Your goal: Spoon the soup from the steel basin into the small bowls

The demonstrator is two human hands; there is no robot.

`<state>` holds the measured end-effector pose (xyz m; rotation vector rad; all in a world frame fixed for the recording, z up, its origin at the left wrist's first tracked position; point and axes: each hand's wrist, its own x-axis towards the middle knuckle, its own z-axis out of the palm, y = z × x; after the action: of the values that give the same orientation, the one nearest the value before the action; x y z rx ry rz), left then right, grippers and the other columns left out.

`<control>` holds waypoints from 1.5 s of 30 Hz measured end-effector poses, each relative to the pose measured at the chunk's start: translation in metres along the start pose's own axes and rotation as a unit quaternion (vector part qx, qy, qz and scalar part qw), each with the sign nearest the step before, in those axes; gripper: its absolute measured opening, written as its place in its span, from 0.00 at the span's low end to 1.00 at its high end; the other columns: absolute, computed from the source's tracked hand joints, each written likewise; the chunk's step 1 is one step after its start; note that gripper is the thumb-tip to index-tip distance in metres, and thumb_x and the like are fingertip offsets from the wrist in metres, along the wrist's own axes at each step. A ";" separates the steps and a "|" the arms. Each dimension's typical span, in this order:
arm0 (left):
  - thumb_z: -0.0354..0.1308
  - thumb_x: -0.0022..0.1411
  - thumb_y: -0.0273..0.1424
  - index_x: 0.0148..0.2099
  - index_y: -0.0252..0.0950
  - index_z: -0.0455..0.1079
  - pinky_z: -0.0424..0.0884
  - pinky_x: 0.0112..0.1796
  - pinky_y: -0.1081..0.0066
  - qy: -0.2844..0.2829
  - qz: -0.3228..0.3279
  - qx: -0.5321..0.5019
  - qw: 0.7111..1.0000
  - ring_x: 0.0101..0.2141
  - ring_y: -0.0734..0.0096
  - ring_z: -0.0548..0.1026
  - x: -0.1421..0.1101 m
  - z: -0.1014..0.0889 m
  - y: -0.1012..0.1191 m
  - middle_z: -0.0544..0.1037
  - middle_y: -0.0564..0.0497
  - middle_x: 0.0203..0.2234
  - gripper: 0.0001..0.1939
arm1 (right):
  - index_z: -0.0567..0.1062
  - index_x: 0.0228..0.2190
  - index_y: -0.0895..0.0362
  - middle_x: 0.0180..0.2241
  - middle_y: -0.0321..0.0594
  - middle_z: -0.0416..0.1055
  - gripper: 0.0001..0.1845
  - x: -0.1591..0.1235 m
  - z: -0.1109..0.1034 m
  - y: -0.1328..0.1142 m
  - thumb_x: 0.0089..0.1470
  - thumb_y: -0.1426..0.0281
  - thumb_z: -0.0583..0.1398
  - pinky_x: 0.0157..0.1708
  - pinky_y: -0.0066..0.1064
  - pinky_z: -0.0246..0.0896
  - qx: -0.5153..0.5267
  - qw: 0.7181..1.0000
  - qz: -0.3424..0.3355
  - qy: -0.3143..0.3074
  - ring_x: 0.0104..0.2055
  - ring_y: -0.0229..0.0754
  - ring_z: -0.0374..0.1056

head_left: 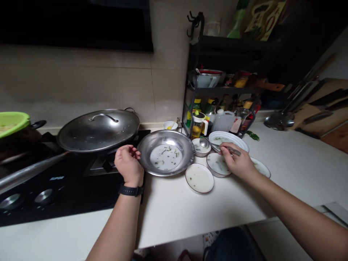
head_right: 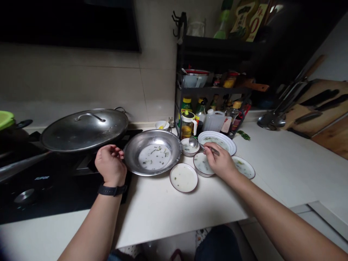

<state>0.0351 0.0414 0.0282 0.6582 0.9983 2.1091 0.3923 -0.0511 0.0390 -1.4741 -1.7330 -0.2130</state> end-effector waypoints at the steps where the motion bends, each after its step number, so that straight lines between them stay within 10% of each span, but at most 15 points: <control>1: 0.57 0.52 0.33 0.31 0.36 0.67 0.58 0.17 0.78 0.001 0.000 0.001 1.000 0.17 0.78 0.67 0.000 0.000 0.000 0.70 0.59 0.18 0.06 | 0.75 0.39 0.54 0.29 0.43 0.80 0.11 0.000 0.002 0.001 0.64 0.63 0.56 0.38 0.40 0.75 0.019 0.999 0.043 -0.002 0.33 0.49 0.79; 10: 0.57 0.50 0.33 0.31 0.36 0.67 0.57 0.16 0.78 0.007 0.002 0.006 1.000 0.17 0.78 0.67 -0.001 0.001 -0.001 0.70 0.59 0.18 0.06 | 0.70 0.31 0.51 0.23 0.43 0.79 0.06 0.018 0.012 0.016 0.57 0.65 0.63 0.25 0.39 0.79 0.301 0.859 0.400 0.105 0.24 0.49 0.78; 16: 0.57 0.50 0.33 0.30 0.36 0.67 0.57 0.17 0.78 0.005 0.000 0.004 1.000 0.17 0.78 0.67 -0.001 0.001 -0.001 0.69 0.59 0.18 0.06 | 0.71 0.29 0.52 0.22 0.42 0.78 0.05 0.027 0.007 0.014 0.55 0.69 0.63 0.23 0.33 0.79 0.331 0.827 0.430 0.146 0.20 0.44 0.77; 25: 0.56 0.52 0.33 0.31 0.36 0.67 0.58 0.17 0.78 -0.006 0.000 0.012 1.000 0.17 0.79 0.67 -0.001 0.000 -0.004 0.69 0.59 0.19 0.06 | 0.71 0.32 0.55 0.21 0.38 0.77 0.04 0.052 -0.010 -0.023 0.59 0.72 0.62 0.22 0.28 0.77 0.340 0.854 0.363 0.155 0.20 0.40 0.76; 34: 0.57 0.53 0.34 0.32 0.36 0.67 0.59 0.18 0.78 -0.011 -0.002 0.010 1.000 0.18 0.79 0.67 -0.003 0.001 -0.004 0.70 0.58 0.19 0.07 | 0.70 0.32 0.56 0.21 0.40 0.77 0.08 0.055 0.045 -0.056 0.60 0.67 0.63 0.22 0.30 0.76 0.385 0.839 0.383 0.050 0.20 0.41 0.76; 38: 0.57 0.54 0.35 0.32 0.36 0.67 0.58 0.18 0.78 -0.019 -0.002 0.019 1.000 0.18 0.79 0.68 -0.005 0.001 -0.004 0.70 0.58 0.19 0.07 | 0.74 0.36 0.56 0.23 0.40 0.78 0.14 0.037 0.065 -0.064 0.62 0.57 0.61 0.27 0.33 0.77 0.323 0.910 0.257 -0.040 0.26 0.44 0.78; 41: 0.57 0.54 0.34 0.32 0.36 0.67 0.59 0.19 0.78 -0.022 0.003 0.021 1.000 0.18 0.79 0.68 -0.005 0.000 -0.003 0.70 0.58 0.19 0.07 | 0.77 0.40 0.56 0.33 0.45 0.81 0.12 0.027 0.061 -0.069 0.66 0.63 0.56 0.37 0.35 0.78 0.221 0.965 -0.004 -0.141 0.35 0.44 0.79; 45: 0.57 0.54 0.34 0.32 0.36 0.67 0.59 0.19 0.78 -0.022 0.006 0.022 0.999 0.18 0.79 0.68 -0.005 0.000 -0.004 0.70 0.58 0.19 0.06 | 0.79 0.46 0.54 0.43 0.48 0.81 0.16 0.024 0.036 -0.071 0.62 0.75 0.55 0.42 0.36 0.76 0.064 0.920 -0.314 -0.228 0.43 0.45 0.78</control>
<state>0.0399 0.0391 0.0246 0.7310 1.0215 2.0788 0.3139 -0.0323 0.0583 -0.8670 -2.5194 -0.0841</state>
